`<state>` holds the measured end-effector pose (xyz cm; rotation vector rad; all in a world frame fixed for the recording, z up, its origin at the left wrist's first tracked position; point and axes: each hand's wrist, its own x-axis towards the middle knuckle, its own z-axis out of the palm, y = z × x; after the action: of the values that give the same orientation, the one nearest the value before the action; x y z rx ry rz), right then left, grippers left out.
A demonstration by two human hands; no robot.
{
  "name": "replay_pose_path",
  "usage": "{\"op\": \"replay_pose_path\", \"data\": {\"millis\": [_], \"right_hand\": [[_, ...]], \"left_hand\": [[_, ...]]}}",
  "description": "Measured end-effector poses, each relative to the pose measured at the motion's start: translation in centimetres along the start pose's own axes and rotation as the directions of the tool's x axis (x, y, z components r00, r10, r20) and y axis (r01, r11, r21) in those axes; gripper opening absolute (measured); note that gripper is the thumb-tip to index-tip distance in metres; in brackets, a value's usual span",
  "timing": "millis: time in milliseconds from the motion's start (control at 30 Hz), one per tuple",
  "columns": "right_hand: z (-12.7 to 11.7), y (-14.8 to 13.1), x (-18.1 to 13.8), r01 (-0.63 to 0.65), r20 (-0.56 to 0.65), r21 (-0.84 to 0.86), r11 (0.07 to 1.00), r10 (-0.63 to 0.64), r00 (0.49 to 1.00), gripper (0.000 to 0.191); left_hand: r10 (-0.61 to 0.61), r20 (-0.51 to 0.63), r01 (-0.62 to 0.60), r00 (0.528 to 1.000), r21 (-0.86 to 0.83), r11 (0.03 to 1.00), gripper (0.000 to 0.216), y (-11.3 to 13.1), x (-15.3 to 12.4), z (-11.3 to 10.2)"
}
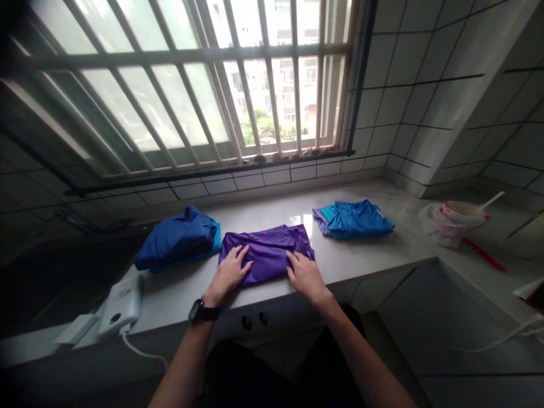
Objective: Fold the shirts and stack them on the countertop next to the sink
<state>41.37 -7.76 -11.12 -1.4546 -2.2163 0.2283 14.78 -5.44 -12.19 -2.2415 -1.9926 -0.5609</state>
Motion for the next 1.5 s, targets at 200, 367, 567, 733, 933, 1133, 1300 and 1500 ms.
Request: {"op": "replay_pose_path", "data": {"millis": [200, 367, 567, 733, 933, 1133, 1300, 1500], "right_hand": [[1.2, -0.2, 1.5, -0.028, 0.128, -0.139, 0.99, 0.046, 0.991, 0.035], [0.8, 0.0, 5.8, -0.206, 0.041, -0.186, 0.961, 0.217, 0.975, 0.058], [0.9, -2.3, 3.8, -0.128, 0.078, -0.101, 0.987, 0.136, 0.988, 0.056], [1.7, -4.6, 0.0, -0.166, 0.239, -0.148, 0.975, 0.198, 0.951, 0.054], [2.2, -1.8, 1.5, -0.102, 0.326, -0.088, 0.991, 0.125, 0.937, 0.051], [1.5, 2.0, 6.7, 0.031, 0.431, 0.014, 0.999, -0.034, 0.902, 0.049], [0.3, 3.0, 8.1, 0.164, 0.314, 0.034, 0.986, -0.166, 0.935, 0.043], [0.5, -0.2, -1.7, 0.391, 0.142, 0.205, 0.897, -0.423, 0.895, 0.055]], "left_hand": [[0.043, 0.069, -0.047, 0.997, 0.066, 0.997, 0.053, -0.7, -1.7, 2.9], [0.018, 0.071, -0.024, 0.997, 0.082, 0.996, 0.052, -0.5, -1.5, 2.3], [-0.059, 0.141, 0.041, 0.988, 0.126, 0.991, 0.053, 0.3, -1.5, 1.7], [-0.168, 0.174, 0.136, 0.97, 0.182, 0.974, 0.055, 1.2, -1.6, 0.8], [-0.271, 0.163, 0.232, 0.949, 0.222, 0.947, 0.063, 2.9, -3.7, -0.3], [-0.289, 0.147, 0.238, 0.946, 0.294, 0.926, 0.065, 6.3, -7.1, -2.5], [-0.05, 0.193, 0.033, 0.98, 0.089, 0.995, 0.051, 7.1, -8.9, -4.5], [0.13, 0.094, -0.132, 0.987, 0.014, 0.991, 0.066, 1.0, -10.4, -3.1]]}}
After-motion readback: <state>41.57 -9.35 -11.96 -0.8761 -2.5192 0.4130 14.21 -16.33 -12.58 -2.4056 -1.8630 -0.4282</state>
